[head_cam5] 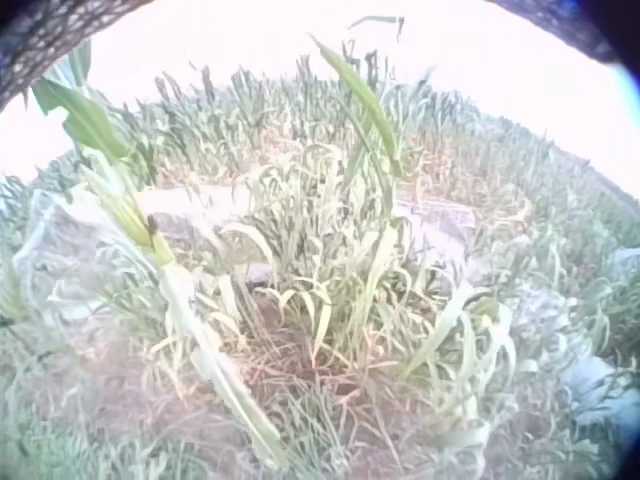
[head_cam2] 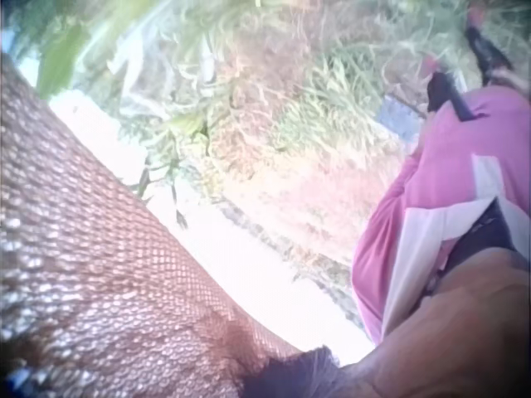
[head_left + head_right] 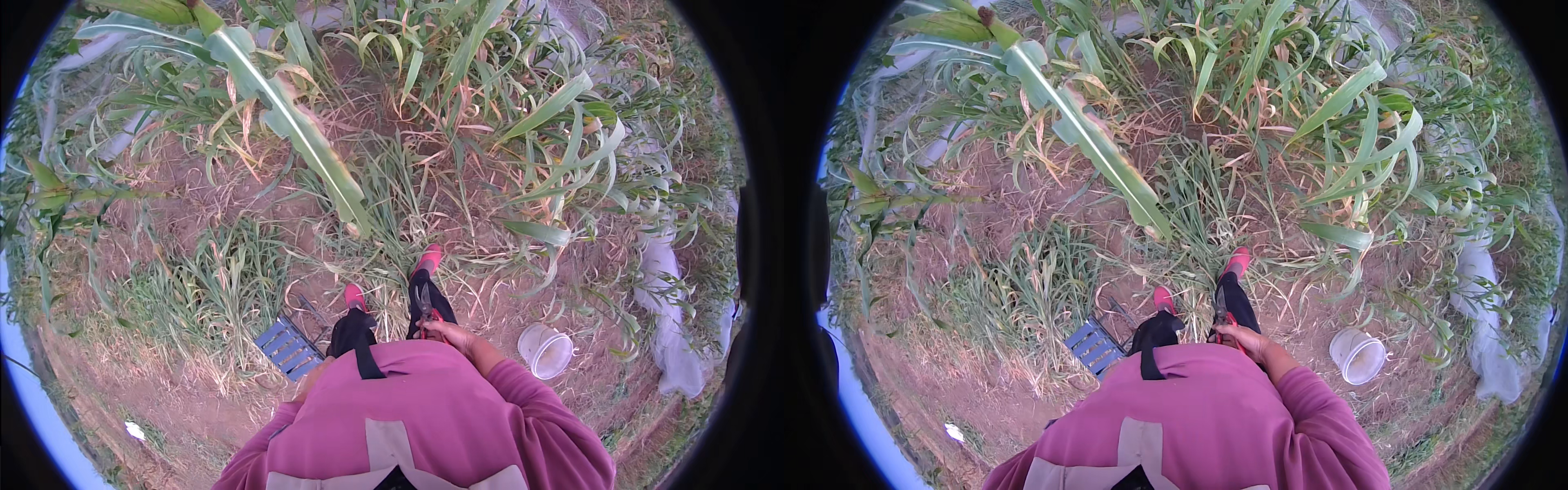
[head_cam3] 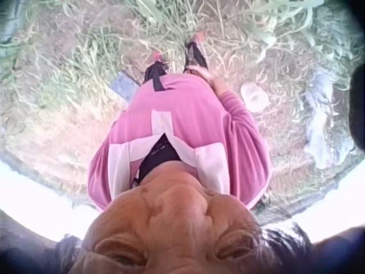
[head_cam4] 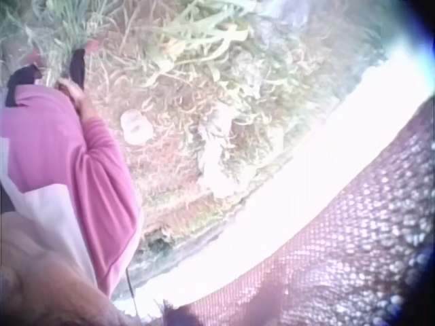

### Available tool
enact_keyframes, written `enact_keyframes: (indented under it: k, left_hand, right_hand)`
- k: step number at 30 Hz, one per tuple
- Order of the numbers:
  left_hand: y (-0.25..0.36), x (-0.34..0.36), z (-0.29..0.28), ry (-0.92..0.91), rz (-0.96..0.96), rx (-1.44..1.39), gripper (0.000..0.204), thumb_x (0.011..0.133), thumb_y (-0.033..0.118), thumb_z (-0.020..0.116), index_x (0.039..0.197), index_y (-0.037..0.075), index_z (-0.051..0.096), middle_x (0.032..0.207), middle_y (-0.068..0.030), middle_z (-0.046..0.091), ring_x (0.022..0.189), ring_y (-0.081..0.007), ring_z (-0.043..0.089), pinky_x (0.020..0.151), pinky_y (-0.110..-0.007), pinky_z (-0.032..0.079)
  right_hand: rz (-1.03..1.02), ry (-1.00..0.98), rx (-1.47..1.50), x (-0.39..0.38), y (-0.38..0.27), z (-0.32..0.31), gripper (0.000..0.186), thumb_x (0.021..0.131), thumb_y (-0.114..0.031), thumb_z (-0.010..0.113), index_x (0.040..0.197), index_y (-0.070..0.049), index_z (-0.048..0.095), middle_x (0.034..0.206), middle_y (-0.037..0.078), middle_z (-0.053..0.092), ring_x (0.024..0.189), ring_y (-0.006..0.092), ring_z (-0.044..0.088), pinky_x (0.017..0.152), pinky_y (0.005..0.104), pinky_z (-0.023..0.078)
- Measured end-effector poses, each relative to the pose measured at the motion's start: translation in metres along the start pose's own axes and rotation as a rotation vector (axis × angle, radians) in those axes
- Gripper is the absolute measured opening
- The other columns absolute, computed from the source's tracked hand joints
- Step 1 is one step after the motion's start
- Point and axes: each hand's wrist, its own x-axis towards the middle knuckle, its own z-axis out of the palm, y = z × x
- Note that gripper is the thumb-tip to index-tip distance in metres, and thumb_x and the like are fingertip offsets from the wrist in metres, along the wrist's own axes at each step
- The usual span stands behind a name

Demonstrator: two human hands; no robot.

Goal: The person uses red-handled shears to cut green plant stalks near the base and gathers them into a bundle. The person places the cut stalks into a white bucket on the ground.

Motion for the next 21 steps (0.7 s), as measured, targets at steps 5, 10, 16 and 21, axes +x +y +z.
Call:
enact_keyframes:
  k: [5, 10, 16, 21]
  left_hand:
    - [0.071, -0.006, -0.024, 0.075, -0.164, -0.207, 0.048, 0.089, 0.049, 0.049, 0.092, 0.002, 0.057, 0.087, -0.0248, 0.063, 0.088, -0.0401, 0.061, 0.075, -0.047, 0.046]
    - [-0.009, 0.061, -0.032, 0.317, -0.294, -0.283, 0.04, 0.087, 0.039, 0.052, 0.099, 0.001, 0.056, 0.096, -0.0231, 0.063, 0.095, -0.039, 0.059, 0.081, -0.045, 0.045]
    - [-0.158, 0.118, 0.0, 0.222, -0.593, -0.234, 0.047, 0.079, 0.036, 0.062, 0.112, 0.003, 0.055, 0.11, -0.0242, 0.058, 0.104, -0.0386, 0.056, 0.09, -0.043, 0.044]
    - [-0.277, 0.178, 0.032, 0.391, -0.679, -0.06, 0.065, 0.073, 0.036, 0.071, 0.126, 0.007, 0.047, 0.136, -0.0196, 0.04, 0.124, -0.0332, 0.04, 0.101, -0.045, 0.036]
  right_hand:
    - [0.054, 0.135, -0.035, 0.009, -0.016, -0.027, 0.032, 0.087, -0.035, 0.056, 0.106, -0.01, 0.052, 0.088, 0.005, 0.061, 0.079, 0.0194, 0.061, 0.074, 0.0339, 0.051]
    - [-0.035, 0.178, 0.09, 0.024, 0.002, -0.058, 0.039, 0.086, -0.042, 0.053, 0.106, -0.009, 0.052, 0.084, 0.005, 0.058, 0.079, 0.02, 0.058, 0.073, 0.0348, 0.048]
    - [0.045, 0.188, 0.294, 0.045, 0.027, -0.064, 0.046, 0.084, -0.044, 0.056, 0.107, -0.004, 0.052, 0.084, 0.007, 0.055, 0.079, 0.023, 0.056, 0.079, 0.0398, 0.049]
    - [0.139, 0.154, 0.394, 0.083, 0.055, -0.059, 0.049, 0.082, -0.045, 0.059, 0.107, -0.004, 0.051, 0.084, 0.007, 0.053, 0.08, 0.0231, 0.054, 0.08, 0.0439, 0.047]
